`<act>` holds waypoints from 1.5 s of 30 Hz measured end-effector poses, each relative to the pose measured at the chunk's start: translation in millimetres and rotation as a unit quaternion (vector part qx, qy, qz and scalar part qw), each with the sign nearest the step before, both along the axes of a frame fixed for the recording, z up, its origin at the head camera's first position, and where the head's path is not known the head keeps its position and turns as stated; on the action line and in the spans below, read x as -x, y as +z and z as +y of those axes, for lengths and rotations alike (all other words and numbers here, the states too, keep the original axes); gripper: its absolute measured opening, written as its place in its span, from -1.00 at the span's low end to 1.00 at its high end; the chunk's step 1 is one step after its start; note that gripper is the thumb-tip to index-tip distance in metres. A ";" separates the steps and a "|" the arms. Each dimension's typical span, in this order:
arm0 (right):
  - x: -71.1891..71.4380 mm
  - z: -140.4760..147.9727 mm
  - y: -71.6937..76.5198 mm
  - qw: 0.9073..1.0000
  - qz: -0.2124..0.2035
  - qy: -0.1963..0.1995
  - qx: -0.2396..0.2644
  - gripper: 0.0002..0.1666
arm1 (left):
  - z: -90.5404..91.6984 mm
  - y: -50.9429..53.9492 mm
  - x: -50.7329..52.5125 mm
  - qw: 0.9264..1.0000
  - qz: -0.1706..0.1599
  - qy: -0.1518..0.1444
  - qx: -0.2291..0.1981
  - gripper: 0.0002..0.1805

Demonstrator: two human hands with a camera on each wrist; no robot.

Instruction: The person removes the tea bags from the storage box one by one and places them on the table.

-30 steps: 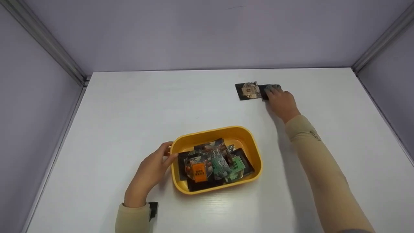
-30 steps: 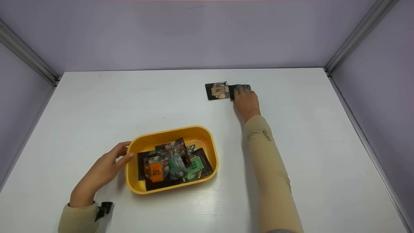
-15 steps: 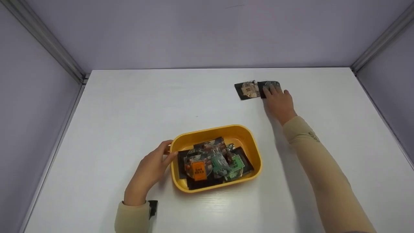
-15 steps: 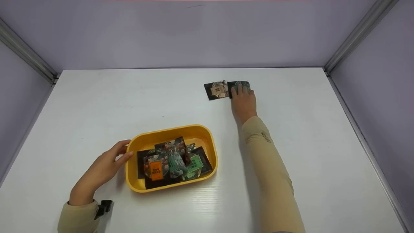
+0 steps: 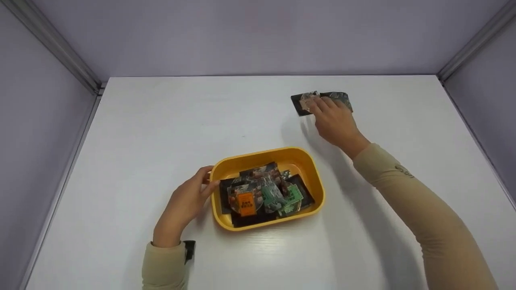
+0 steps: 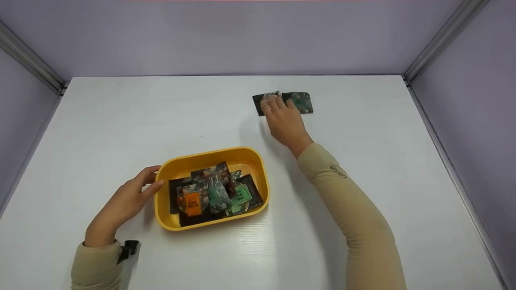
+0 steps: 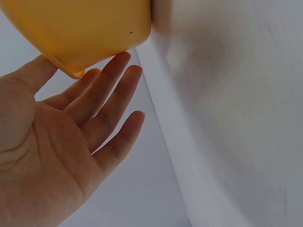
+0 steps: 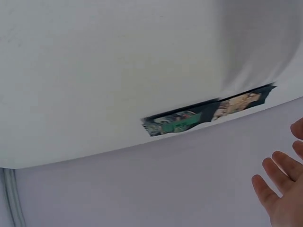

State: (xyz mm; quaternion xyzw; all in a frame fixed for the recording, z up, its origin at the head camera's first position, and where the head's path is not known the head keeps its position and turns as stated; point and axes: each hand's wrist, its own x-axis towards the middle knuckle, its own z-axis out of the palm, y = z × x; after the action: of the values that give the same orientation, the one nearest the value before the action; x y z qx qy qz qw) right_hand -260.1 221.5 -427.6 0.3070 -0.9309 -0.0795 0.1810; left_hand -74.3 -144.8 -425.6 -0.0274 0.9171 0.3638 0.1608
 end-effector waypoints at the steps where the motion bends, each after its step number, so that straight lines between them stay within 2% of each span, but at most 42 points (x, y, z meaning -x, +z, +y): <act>1: -3.7 -2.9 4.3 1.000 0.005 0.012 -0.002 -0.50 | 0.5 0.5 0.1 1.000 0.000 -0.001 0.000 -0.42; 5: -22.7 -16.5 23.6 0.999 -0.013 0.041 -0.030 -0.47 | 1.8 1.9 -0.8 1.000 0.000 -0.004 -0.004 -0.42; 9: -44.8 -33.9 38.1 0.993 -0.037 0.079 -0.084 -0.41 | 0.4 2.8 -3.6 1.000 0.001 -0.004 -0.002 -0.43; 13: -68.4 -51.1 47.3 0.980 -0.043 0.135 -0.139 -0.36 | -1.6 4.3 -6.7 1.000 -0.006 -0.003 0.002 -0.43; 16: -84.7 -62.1 51.7 0.970 -0.039 0.180 -0.161 -0.30 | -2.2 5.8 -8.8 1.000 -0.010 -0.002 0.006 -0.42; 18: -93.7 -68.1 53.2 0.963 -0.030 0.209 -0.165 -0.29 | -2.6 5.9 -10.2 1.000 0.002 -0.007 0.007 -0.42; 23: -111.3 -82.0 52.4 0.953 -0.033 0.263 -0.145 -0.25 | -3.6 5.1 -12.6 0.999 0.028 -0.018 0.010 -0.43; 26: -120.4 -91.6 50.2 0.947 -0.054 0.282 -0.142 -0.27 | -4.1 5.2 -12.8 1.000 0.021 -0.016 0.009 -0.43; 29: -128.5 -100.9 47.8 0.936 -0.078 0.308 -0.149 -0.35 | -3.9 5.4 -13.2 1.000 0.015 -0.014 0.007 -0.43; 32: -135.0 -108.9 46.3 0.921 -0.096 0.344 -0.155 -0.40 | -3.9 5.5 -13.4 1.000 0.009 -0.012 0.004 -0.42; 37: -141.3 -118.1 41.9 0.903 -0.116 0.382 -0.159 -0.43 | -4.8 5.9 -13.6 1.000 0.004 -0.012 0.004 -0.42; 45: -144.8 -121.3 30.9 0.879 -0.172 0.414 -0.163 -0.47 | -5.4 5.9 -13.0 1.000 0.000 -0.010 0.002 -0.42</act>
State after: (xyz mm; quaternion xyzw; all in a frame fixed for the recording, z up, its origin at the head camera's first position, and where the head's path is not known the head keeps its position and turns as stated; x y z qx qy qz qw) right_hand -115.3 100.2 -396.7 0.6986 -0.7091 -0.0939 -0.0182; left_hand -61.2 -150.2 -419.7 -0.0183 0.9180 0.3603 0.1646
